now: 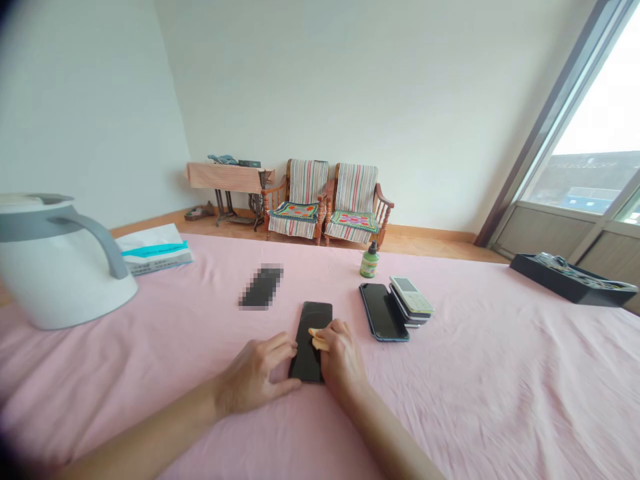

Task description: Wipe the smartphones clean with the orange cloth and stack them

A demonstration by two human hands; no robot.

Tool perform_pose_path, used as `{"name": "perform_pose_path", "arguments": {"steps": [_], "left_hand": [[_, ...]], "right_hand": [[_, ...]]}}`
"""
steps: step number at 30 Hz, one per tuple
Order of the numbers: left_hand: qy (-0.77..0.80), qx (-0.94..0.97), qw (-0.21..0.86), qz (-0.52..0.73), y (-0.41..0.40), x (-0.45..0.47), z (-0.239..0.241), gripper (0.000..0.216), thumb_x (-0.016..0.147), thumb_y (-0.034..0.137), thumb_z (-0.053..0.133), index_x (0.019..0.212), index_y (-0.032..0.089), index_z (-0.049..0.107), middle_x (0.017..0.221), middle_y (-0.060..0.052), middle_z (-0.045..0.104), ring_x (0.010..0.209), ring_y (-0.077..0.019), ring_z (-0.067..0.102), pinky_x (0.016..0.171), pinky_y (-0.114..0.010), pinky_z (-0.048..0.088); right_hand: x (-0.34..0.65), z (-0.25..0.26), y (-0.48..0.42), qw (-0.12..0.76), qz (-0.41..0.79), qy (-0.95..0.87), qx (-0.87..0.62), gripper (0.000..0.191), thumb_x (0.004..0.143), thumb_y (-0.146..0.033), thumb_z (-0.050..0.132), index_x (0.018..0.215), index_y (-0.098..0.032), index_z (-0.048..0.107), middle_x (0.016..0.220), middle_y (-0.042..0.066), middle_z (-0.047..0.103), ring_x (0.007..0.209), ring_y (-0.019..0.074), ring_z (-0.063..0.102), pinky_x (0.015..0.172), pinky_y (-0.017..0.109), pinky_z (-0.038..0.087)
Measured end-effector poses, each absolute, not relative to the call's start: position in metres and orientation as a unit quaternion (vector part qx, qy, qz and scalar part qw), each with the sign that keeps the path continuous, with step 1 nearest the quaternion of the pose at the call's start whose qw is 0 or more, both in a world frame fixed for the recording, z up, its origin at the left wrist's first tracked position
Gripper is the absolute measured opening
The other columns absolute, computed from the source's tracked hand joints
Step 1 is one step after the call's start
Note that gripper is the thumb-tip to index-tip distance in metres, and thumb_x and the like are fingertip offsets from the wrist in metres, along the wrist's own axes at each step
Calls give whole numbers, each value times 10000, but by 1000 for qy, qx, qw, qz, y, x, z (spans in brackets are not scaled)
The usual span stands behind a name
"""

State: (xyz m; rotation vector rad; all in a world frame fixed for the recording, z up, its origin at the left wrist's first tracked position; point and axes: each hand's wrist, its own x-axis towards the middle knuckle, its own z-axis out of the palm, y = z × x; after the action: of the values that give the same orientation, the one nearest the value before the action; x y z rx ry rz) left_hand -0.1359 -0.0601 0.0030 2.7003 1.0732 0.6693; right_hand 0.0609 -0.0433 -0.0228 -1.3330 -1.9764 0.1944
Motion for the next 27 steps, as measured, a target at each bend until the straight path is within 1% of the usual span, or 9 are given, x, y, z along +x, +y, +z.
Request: {"name": "perform_pose_path", "arguments": {"steps": [4, 8, 10, 12, 14, 17, 21, 24, 27], "left_hand": [[364, 899, 76, 231, -60, -134, 1, 238, 768, 318, 697, 924, 168, 596, 954, -47, 620, 862, -201, 639, 767, -296, 517], [355, 901, 68, 240, -62, -134, 6, 220, 785, 269, 679, 968, 175, 602, 969, -46, 625, 872, -193, 640, 778, -292, 528], [346, 904, 66, 244, -63, -134, 6, 208, 802, 228, 658, 994, 178, 596, 1008, -50, 623, 879, -186, 643, 795, -297, 533], [345, 902, 68, 251, -61, -136, 2, 195, 807, 205, 644, 994, 184, 593, 1069, -61, 618, 927, -194, 644, 819, -304, 537], [343, 900, 68, 260, -57, -138, -4, 211, 820, 192, 623, 1029, 197, 590, 1063, -59, 628, 941, -200, 653, 806, -297, 551], [333, 903, 56, 266, -50, -141, -15, 301, 814, 192, 628, 1109, 218, 578, 1032, -55, 649, 910, -204, 676, 790, -291, 571], [321, 901, 37, 288, -46, -141, -19, 309, 787, 228, 664, 1087, 223, 589, 982, -53, 671, 859, -202, 697, 744, -264, 591], [316, 899, 24, 303, -49, -141, -16, 322, 766, 215, 676, 1075, 211, 588, 977, -56, 685, 858, -199, 703, 742, -246, 594], [329, 893, 20, 307, -55, -140, -13, 336, 763, 202, 646, 1091, 199, 573, 1000, -58, 688, 864, -197, 700, 750, -248, 595]], "right_hand": [[63, -19, -33, 361, 70, -769, -522, 304, 768, 20, 467, 845, -150, 707, 818, 71, 584, 826, 193, 545, 744, 286, 434], [67, -13, -49, 352, 71, -780, -512, 300, 766, 26, 479, 768, -163, 711, 792, 66, 585, 788, 185, 542, 695, 268, 424], [68, -13, -62, 349, 74, -783, -509, 325, 745, 46, 486, 789, -177, 718, 790, 54, 589, 761, 172, 548, 662, 249, 420], [69, -15, -71, 350, 86, -784, -505, 377, 723, 66, 485, 888, -181, 718, 821, 56, 598, 780, 172, 552, 668, 244, 422], [68, -16, -73, 338, 96, -784, -511, 359, 705, 69, 502, 862, -176, 713, 838, 58, 602, 806, 177, 554, 689, 248, 422], [67, -15, -55, 317, 93, -781, -530, 284, 721, 41, 525, 797, -168, 702, 833, 58, 606, 822, 178, 557, 699, 246, 419], [64, -9, -6, 313, 91, -774, -542, 236, 770, 0, 520, 775, -157, 696, 840, 67, 606, 833, 185, 556, 709, 253, 421], [61, -5, 27, 315, 98, -773, -542, 251, 802, -8, 488, 762, -143, 696, 828, 84, 600, 846, 201, 545, 746, 278, 423], [58, -3, 31, 318, 108, -775, -536, 304, 801, 23, 451, 845, -138, 705, 864, 94, 594, 871, 209, 531, 779, 297, 424]]}}
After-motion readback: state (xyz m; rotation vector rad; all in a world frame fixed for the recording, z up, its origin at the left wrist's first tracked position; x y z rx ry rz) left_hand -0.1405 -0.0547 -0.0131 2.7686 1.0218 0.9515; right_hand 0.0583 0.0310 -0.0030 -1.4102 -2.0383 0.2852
